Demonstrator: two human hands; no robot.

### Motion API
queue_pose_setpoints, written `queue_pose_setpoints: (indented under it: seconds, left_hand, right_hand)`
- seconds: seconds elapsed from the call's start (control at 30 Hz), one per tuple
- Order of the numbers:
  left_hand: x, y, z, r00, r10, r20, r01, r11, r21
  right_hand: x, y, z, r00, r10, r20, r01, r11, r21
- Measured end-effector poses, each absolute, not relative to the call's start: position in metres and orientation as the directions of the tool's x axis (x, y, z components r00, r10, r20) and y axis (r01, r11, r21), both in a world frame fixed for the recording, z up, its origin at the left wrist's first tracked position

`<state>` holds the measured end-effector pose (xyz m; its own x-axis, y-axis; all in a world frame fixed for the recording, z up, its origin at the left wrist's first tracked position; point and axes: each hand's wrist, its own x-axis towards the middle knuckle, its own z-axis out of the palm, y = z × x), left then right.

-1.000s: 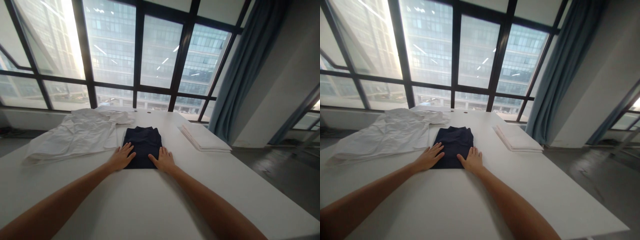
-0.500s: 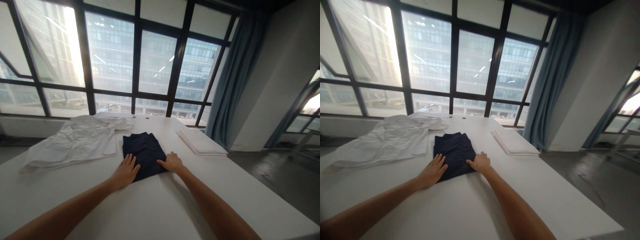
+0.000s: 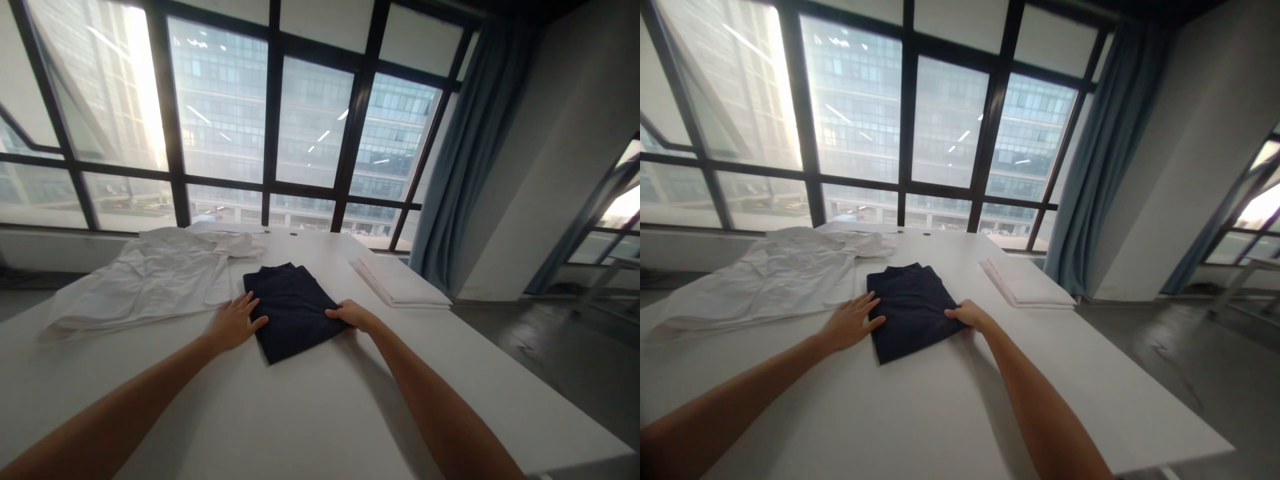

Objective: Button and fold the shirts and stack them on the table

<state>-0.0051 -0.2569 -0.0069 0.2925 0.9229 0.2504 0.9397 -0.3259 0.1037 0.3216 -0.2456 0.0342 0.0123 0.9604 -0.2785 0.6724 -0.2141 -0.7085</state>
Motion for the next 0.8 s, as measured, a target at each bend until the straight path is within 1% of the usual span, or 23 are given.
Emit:
queue_pose_setpoints:
  seconds: [0.1,0.2,0.3,0.4,0.47,0.53,0.6,0.7,0.8]
  left_hand:
    - [-0.003,-0.258,-0.007,0.298,0.921,0.251,0.939,-0.331,0.098]
    - [-0.002,-0.258,-0.007,0.307,0.926,0.219,0.938,-0.333,0.097]
    - [-0.002,-0.256,-0.009,0.312,0.932,0.187,0.939,-0.332,0.087]
    - [-0.002,-0.253,-0.011,0.313,0.928,0.205,0.937,-0.336,0.094]
    - [-0.003,-0.251,-0.014,0.314,0.925,0.214,0.935,-0.341,0.099]
    - [-0.004,-0.249,-0.016,0.317,0.924,0.215,0.934,-0.343,0.096]
    - [-0.004,-0.247,-0.018,0.319,0.924,0.213,0.934,-0.344,0.093]
    - [-0.006,-0.245,-0.021,0.322,0.917,0.237,0.930,-0.354,0.103]
    - [-0.006,-0.243,-0.024,0.325,0.903,0.279,0.924,-0.367,0.110]
  right_hand:
    - [0.345,-0.232,0.033,0.094,0.982,-0.163,0.733,-0.179,-0.656]
    - [0.373,-0.214,0.038,0.170,0.981,-0.090,0.834,-0.192,-0.517]
    - [0.393,-0.194,0.046,0.209,0.972,-0.105,0.886,-0.234,-0.400]
    - [0.400,-0.171,0.051,0.201,0.969,-0.141,0.915,-0.237,-0.326]
    - [0.399,-0.157,0.052,0.143,0.974,-0.174,0.940,-0.189,-0.285]
    - [0.400,-0.143,0.056,0.060,0.983,-0.173,0.959,-0.105,-0.262]
    - [0.403,-0.131,0.064,0.006,0.994,-0.105,0.965,-0.033,-0.259]
    - [0.414,-0.117,0.086,0.021,0.997,0.077,0.964,0.000,-0.266]
    - [0.423,-0.107,0.110,0.030,0.976,0.214,0.976,0.018,-0.219]
